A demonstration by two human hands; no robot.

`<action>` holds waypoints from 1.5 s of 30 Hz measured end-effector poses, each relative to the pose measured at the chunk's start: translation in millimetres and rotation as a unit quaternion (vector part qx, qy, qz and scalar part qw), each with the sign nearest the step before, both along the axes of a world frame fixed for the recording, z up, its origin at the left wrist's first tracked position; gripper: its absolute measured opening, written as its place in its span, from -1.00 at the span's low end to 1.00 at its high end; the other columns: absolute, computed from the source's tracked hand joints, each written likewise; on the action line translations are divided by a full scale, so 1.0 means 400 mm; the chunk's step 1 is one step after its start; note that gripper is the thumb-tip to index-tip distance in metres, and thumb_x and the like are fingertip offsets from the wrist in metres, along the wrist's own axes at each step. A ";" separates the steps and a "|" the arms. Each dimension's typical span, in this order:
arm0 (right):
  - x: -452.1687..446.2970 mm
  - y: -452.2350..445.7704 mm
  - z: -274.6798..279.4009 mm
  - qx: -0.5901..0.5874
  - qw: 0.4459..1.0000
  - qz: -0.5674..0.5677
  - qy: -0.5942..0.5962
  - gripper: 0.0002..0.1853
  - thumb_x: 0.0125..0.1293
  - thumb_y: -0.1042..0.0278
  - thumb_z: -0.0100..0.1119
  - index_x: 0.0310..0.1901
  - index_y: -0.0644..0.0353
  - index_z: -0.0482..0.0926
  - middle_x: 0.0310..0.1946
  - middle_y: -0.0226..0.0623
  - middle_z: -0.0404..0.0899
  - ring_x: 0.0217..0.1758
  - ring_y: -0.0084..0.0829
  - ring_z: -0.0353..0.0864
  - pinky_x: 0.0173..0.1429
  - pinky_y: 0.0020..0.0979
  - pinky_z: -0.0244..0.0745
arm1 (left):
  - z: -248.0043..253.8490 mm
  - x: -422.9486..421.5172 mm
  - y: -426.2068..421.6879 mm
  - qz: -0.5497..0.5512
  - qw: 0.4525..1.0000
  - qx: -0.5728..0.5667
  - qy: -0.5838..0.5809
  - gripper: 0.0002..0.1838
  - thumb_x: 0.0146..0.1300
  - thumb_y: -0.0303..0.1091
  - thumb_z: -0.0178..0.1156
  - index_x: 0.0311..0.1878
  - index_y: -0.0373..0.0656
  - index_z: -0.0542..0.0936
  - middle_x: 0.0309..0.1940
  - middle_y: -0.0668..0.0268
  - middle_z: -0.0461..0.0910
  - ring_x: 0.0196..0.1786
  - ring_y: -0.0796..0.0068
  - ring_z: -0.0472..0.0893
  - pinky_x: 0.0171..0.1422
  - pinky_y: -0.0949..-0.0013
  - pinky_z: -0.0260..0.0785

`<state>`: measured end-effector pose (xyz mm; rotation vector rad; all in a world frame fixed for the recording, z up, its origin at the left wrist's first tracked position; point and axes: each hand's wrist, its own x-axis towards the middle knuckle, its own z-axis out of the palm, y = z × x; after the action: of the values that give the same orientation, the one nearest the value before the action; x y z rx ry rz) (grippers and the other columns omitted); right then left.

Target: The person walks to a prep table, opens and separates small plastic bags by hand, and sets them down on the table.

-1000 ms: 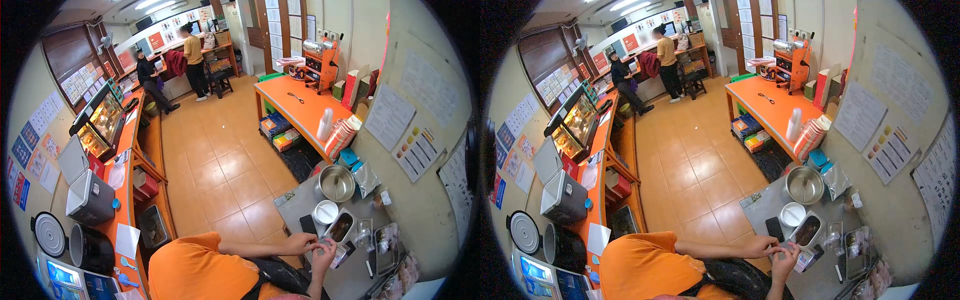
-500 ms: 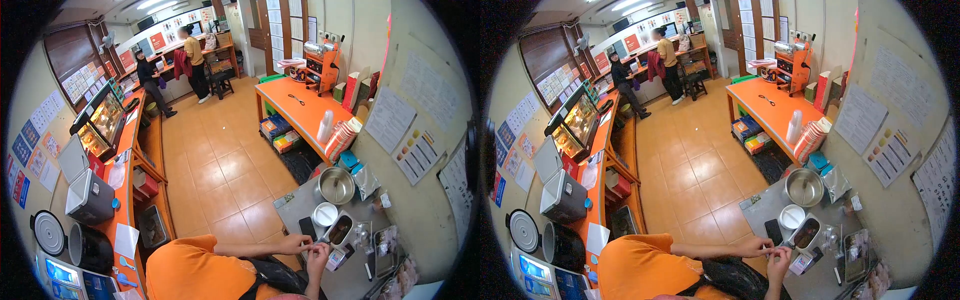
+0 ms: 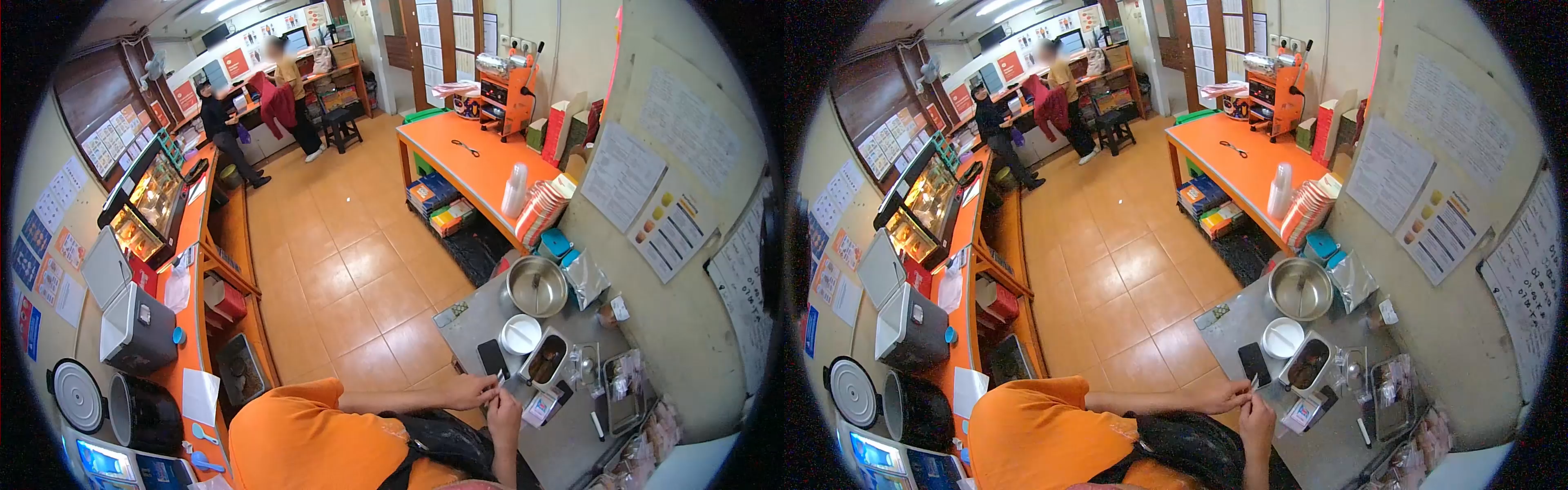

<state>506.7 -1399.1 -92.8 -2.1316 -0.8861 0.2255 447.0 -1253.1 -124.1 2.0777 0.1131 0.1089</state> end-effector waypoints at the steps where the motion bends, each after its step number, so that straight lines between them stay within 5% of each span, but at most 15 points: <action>1: -0.002 0.000 0.001 -0.001 1.000 -0.002 0.001 -0.80 0.30 0.40 0.02 -0.39 0.38 0.46 -0.43 0.15 0.52 -0.33 0.16 0.54 -0.28 0.00 0.35 | -0.011 -0.003 -0.002 -0.012 1.000 -0.005 -0.001 -0.75 0.38 -0.14 0.03 -0.14 -0.13 0.49 -0.46 0.03 0.59 -0.37 -0.09 0.61 -0.29 -0.03 0.42; 5: -0.001 0.003 -0.012 0.006 1.000 -0.001 -0.016 -0.80 0.28 0.40 0.06 -0.43 0.36 0.44 -0.50 0.08 0.48 -0.37 0.14 0.51 -0.30 -0.02 0.36 | -0.047 -0.001 0.005 -0.002 1.000 0.008 -0.022 -0.75 0.33 -0.13 0.07 -0.22 -0.13 0.50 -0.48 0.07 0.59 -0.39 -0.07 0.61 -0.34 -0.03 0.42; 7: -0.007 0.000 -0.017 0.009 1.000 -0.011 -0.019 -0.79 0.28 0.39 0.08 -0.45 0.34 0.43 -0.53 0.04 0.47 -0.39 0.12 0.51 -0.32 -0.02 0.37 | 0.030 -0.022 0.026 -0.016 0.972 0.220 -0.081 -0.79 0.25 -0.18 0.14 -0.33 -0.12 0.50 -0.55 0.13 0.57 -0.45 0.00 0.61 -0.40 0.02 0.43; 11: 0.040 -0.004 -0.003 0.013 0.998 -0.024 -0.064 -0.79 0.27 0.41 0.09 -0.46 0.32 0.40 -0.51 0.02 0.47 -0.41 0.11 0.50 -0.34 -0.04 0.36 | 0.053 0.004 0.041 0.076 0.944 0.274 -0.169 -0.87 0.12 -0.26 0.22 -0.41 -0.07 0.52 -0.65 0.17 0.51 -0.51 0.11 0.59 -0.43 0.10 0.45; 14: 0.060 0.023 0.030 0.037 0.996 -0.024 -0.076 -0.79 0.28 0.40 0.09 -0.46 0.31 0.40 -0.52 0.01 0.45 -0.42 0.10 0.50 -0.34 -0.05 0.36 | 0.118 0.028 0.033 0.104 0.952 0.257 -0.130 -0.85 0.14 -0.24 0.21 -0.38 -0.10 0.51 -0.65 0.17 0.52 -0.49 0.10 0.60 -0.42 0.09 0.45; 16: 0.059 0.040 0.057 0.087 0.995 -0.003 -0.055 -0.79 0.27 0.41 0.09 -0.48 0.30 0.39 -0.55 -0.01 0.43 -0.45 0.06 0.49 -0.37 -0.07 0.36 | 0.162 0.035 0.030 0.088 0.988 0.122 -0.019 -0.76 0.23 -0.18 0.17 -0.38 -0.16 0.49 -0.60 0.13 0.53 -0.46 0.06 0.59 -0.38 0.06 0.44; 27: 0.073 0.051 0.062 0.028 0.993 -0.088 -0.068 -0.81 0.03 0.40 0.29 -0.55 0.27 0.47 -0.68 -0.05 0.45 -0.60 -0.02 0.48 -0.46 -0.16 0.36 | 0.175 0.061 0.039 0.096 0.968 0.207 -0.108 -0.80 0.19 -0.19 0.20 -0.36 -0.12 0.53 -0.58 0.12 0.55 -0.46 0.06 0.61 -0.37 0.04 0.45; 31: 0.087 0.030 0.090 -0.032 0.987 -0.151 0.039 -0.83 0.02 0.44 0.29 -0.47 0.21 0.45 -0.49 -0.14 0.47 -0.33 -0.08 0.54 -0.22 -0.17 0.44 | 0.185 0.069 0.056 0.071 0.978 0.189 -0.053 -0.76 0.15 -0.15 0.24 -0.43 -0.13 0.56 -0.57 0.10 0.59 -0.46 0.07 0.62 -0.37 0.09 0.45; 33: 0.081 0.029 0.092 0.078 0.987 -0.113 -0.086 -0.84 -0.01 0.52 0.27 -0.43 0.22 0.45 -0.29 -0.12 0.39 -0.19 -0.11 0.49 -0.11 -0.20 0.42 | 0.180 0.063 0.057 0.062 0.980 0.188 0.006 -0.74 0.15 -0.14 0.25 -0.47 -0.14 0.57 -0.57 0.10 0.60 -0.46 0.06 0.62 -0.38 0.11 0.44; 34: 0.074 0.028 0.087 0.099 0.980 -0.061 -0.159 -0.86 -0.03 0.58 0.25 -0.39 0.23 0.51 -0.11 -0.12 0.38 -0.15 -0.13 0.46 -0.08 -0.23 0.43 | 0.176 0.065 0.051 0.082 0.985 0.152 0.027 -0.75 0.15 -0.16 0.24 -0.47 -0.15 0.57 -0.59 0.11 0.58 -0.49 0.12 0.62 -0.39 0.14 0.43; 37: 0.057 0.032 0.155 0.094 0.976 -0.014 -0.197 -0.81 -0.08 0.54 0.32 -0.36 0.17 0.59 -0.01 -0.15 0.44 -0.17 -0.20 0.47 -0.08 -0.29 0.42 | 0.116 0.076 0.058 0.104 0.991 0.049 0.071 -0.74 0.19 -0.22 0.18 -0.52 -0.17 0.57 -0.66 0.22 0.54 -0.59 0.34 0.54 -0.46 0.26 0.35; 39: 0.040 0.023 0.193 0.093 0.981 0.009 -0.172 -0.77 -0.08 0.47 0.37 -0.30 0.12 0.64 0.02 -0.19 0.44 -0.15 -0.21 0.46 -0.01 -0.24 0.41 | 0.049 0.067 0.069 0.124 0.948 -0.256 0.141 -0.75 0.22 -0.23 0.14 -0.52 -0.16 0.56 -0.66 0.37 0.47 -0.62 0.51 0.40 -0.53 0.37 0.25; 40: 0.034 0.023 0.219 0.067 0.981 0.017 -0.183 -0.79 -0.04 0.42 0.37 -0.29 0.14 0.65 0.00 -0.20 0.43 -0.14 -0.21 0.45 -0.02 -0.24 0.41 | 0.118 0.062 0.072 0.139 0.910 -0.328 0.211 -0.75 0.24 -0.25 0.10 -0.53 -0.11 0.51 -0.62 0.46 0.42 -0.61 0.57 0.34 -0.52 0.46 0.18; 43: 0.025 0.037 0.191 0.023 0.976 0.035 -0.214 -0.80 0.00 0.35 0.40 -0.31 0.17 0.66 -0.03 -0.22 0.43 -0.15 -0.23 0.44 -0.07 -0.27 0.41 | 0.132 0.048 0.107 0.084 0.828 -0.446 0.330 -0.78 0.23 -0.29 0.09 -0.53 -0.08 0.45 -0.64 0.47 0.39 -0.59 0.60 0.34 -0.47 0.50 0.19; 45: 0.024 0.039 0.176 0.020 0.981 0.034 -0.191 -0.85 -0.01 0.41 0.38 -0.37 0.17 0.64 -0.08 -0.19 0.42 -0.25 -0.25 0.44 -0.10 -0.30 0.40 | 0.138 0.045 0.101 0.059 0.833 -0.436 0.337 -0.80 0.26 -0.30 0.07 -0.48 -0.08 0.39 -0.60 0.46 0.39 -0.54 0.61 0.37 -0.41 0.54 0.22</action>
<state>516.2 -1383.5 -22.5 -2.1442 -1.1728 -0.1728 465.1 -1212.8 -68.8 1.1019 0.6049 -0.5260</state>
